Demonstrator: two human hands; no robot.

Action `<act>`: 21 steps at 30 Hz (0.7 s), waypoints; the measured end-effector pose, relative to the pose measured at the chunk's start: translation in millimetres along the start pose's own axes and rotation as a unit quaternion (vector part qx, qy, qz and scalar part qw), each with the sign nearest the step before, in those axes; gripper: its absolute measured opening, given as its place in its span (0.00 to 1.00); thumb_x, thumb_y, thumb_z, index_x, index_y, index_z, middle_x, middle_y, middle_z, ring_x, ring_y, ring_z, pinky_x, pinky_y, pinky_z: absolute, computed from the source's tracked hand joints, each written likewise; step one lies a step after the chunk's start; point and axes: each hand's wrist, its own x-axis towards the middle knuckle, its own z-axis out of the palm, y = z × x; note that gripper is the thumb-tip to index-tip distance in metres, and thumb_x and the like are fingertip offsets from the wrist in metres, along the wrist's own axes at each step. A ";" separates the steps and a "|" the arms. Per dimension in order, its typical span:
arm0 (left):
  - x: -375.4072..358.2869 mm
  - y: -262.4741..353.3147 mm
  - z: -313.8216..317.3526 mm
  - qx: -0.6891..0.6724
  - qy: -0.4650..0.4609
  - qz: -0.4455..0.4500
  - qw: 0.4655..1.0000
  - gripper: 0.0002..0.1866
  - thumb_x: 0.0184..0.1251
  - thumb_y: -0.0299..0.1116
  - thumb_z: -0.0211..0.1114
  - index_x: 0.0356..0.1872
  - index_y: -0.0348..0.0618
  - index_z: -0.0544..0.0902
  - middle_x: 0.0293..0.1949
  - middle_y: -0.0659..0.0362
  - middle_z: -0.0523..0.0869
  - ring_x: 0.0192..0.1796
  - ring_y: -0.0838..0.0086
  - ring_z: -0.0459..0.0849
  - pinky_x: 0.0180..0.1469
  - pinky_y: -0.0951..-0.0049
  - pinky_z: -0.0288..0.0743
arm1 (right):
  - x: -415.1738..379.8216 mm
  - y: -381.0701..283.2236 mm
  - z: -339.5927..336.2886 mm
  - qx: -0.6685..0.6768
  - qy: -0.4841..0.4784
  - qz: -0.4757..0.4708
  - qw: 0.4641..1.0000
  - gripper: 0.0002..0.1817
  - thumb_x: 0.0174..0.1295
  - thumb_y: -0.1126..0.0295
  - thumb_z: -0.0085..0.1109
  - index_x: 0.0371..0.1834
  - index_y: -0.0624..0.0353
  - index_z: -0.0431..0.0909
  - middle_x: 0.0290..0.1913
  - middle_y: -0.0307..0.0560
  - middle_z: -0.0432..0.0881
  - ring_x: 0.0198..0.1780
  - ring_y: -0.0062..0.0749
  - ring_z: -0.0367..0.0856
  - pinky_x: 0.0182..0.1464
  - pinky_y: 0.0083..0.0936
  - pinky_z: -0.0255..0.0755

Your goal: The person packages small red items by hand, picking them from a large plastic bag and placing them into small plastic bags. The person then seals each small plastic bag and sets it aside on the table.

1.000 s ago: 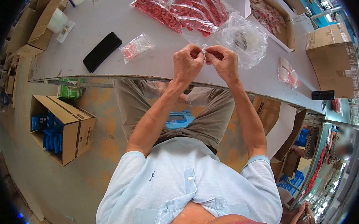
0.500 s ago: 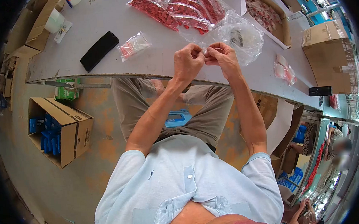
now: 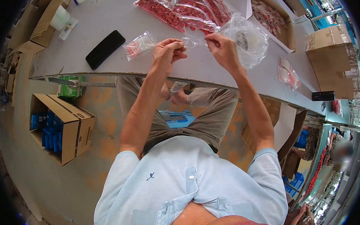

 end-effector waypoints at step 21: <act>-0.4 -8.3 2.9 -0.095 0.049 0.038 0.994 0.03 0.70 0.25 0.69 0.41 0.37 0.86 0.33 0.55 0.90 0.29 0.75 0.90 0.44 0.68 0.92 | 28.4 -10.0 29.6 0.220 -0.037 0.085 0.971 0.06 0.67 0.77 0.67 0.45 0.66 0.85 0.39 0.48 0.89 0.42 0.26 0.90 0.48 0.27 0.90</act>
